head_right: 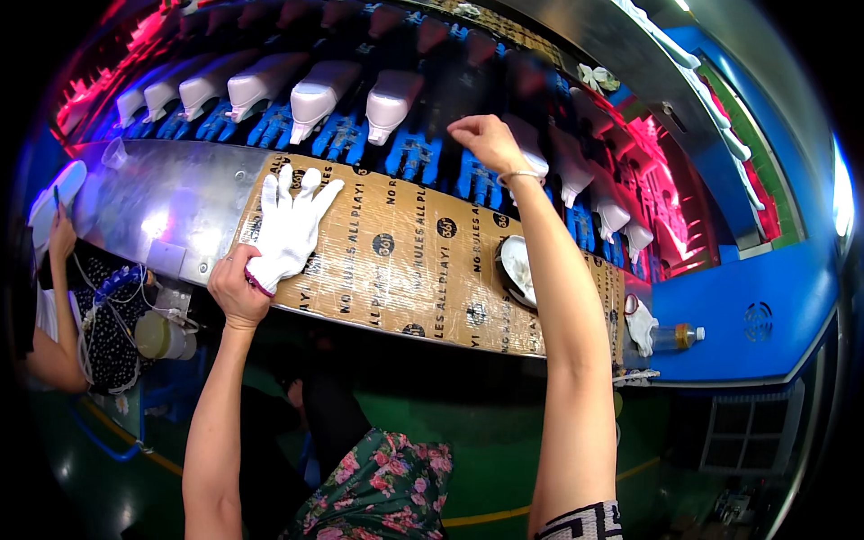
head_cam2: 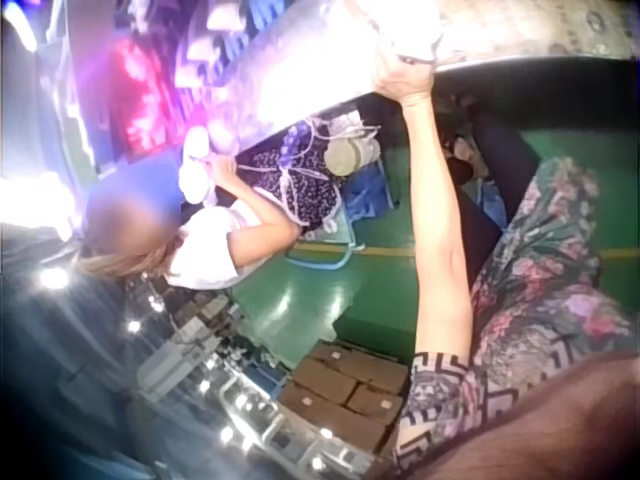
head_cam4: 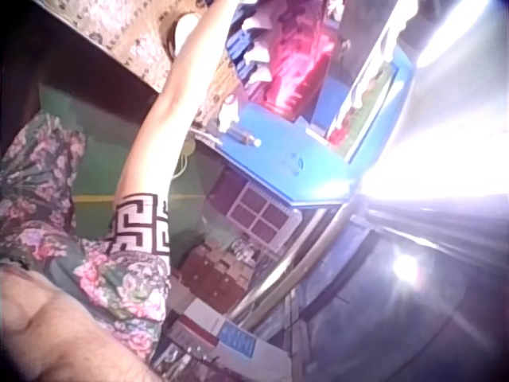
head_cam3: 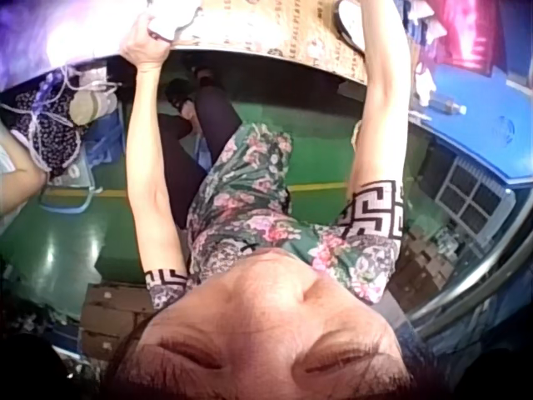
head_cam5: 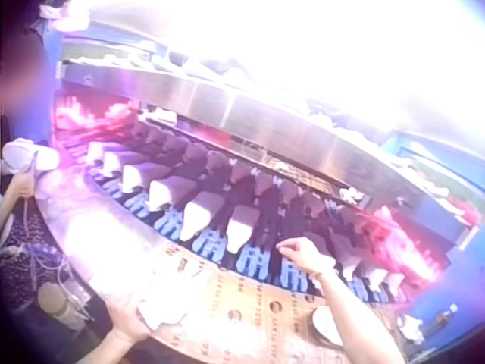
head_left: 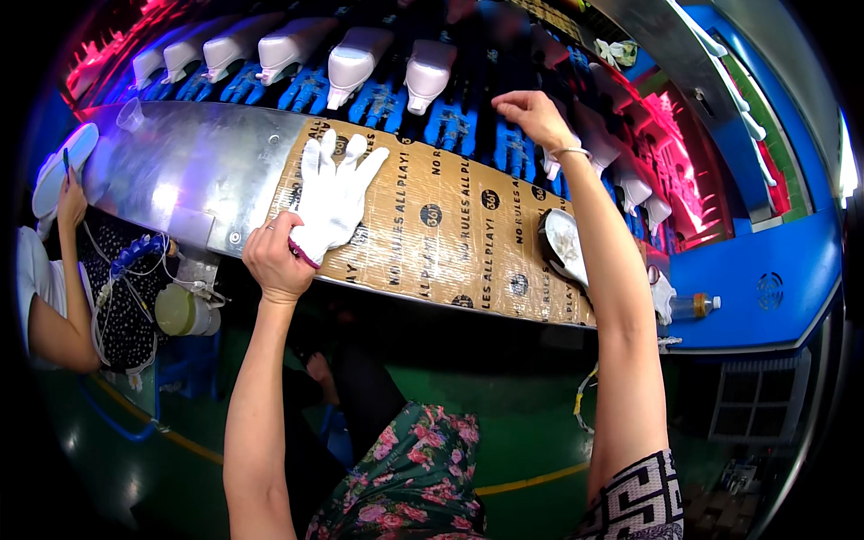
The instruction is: The person prepares for work by putting on a white glove, picks up a brush connected to a glue reservoir, and applies glue to a shoe insole on a workbench before placing it onto an overhead conveyor belt.
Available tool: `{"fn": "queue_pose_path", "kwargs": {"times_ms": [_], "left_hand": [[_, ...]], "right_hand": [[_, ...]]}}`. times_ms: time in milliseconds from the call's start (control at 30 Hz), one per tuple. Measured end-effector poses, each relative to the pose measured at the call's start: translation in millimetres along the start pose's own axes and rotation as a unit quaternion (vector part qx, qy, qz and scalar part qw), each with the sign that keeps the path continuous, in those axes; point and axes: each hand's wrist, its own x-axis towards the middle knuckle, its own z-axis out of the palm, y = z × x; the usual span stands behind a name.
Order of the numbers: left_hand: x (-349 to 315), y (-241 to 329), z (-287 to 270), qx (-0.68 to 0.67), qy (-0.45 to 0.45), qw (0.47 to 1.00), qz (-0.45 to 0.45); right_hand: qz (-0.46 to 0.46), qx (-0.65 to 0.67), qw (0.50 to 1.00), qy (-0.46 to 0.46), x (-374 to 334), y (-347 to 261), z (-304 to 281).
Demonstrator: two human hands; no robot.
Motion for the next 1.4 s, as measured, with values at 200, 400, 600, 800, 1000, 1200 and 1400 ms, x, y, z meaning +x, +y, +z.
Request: {"fn": "queue_pose_path", "kwargs": {"times_ms": [200, 400, 600, 800, 1000, 1200, 1400], "left_hand": [[1.1, -0.8, -0.3, 0.003, 0.000, 1.000, -0.001], [1.4, -2.0, 2.4, 0.013, 0.002, 1.000, 0.005], [0.4, -3.1, 2.6, 0.019, 0.009, 1.000, 0.011], [-0.6, -6.1, 2.0, 0.025, 0.007, 1.000, 0.010], [0.5, -4.9, 3.7, 0.024, 0.011, 1.000, 0.008], [1.9, -2.7, 2.8, 0.019, 0.011, 1.000, 0.009], [1.8, -1.8, 1.3, 0.022, 0.013, 1.000, 0.011]], "right_hand": [[0.023, 0.047, 0.996, -0.071, -68.7, -17.2, 10.6], [0.009, -0.120, 0.986, -0.117, -108.8, -4.4, 25.0], [0.012, -0.212, 0.976, -0.042, -117.5, -10.7, 37.7], [-0.037, -0.260, 0.965, -0.006, -118.4, -10.9, 49.7], [-0.092, -0.321, 0.943, 0.015, -118.8, -5.0, 58.4], [-0.091, -0.348, 0.933, 0.013, -131.6, -18.4, 57.9], [-0.141, -0.229, 0.963, 0.002, -178.5, -34.1, 48.6]]}}
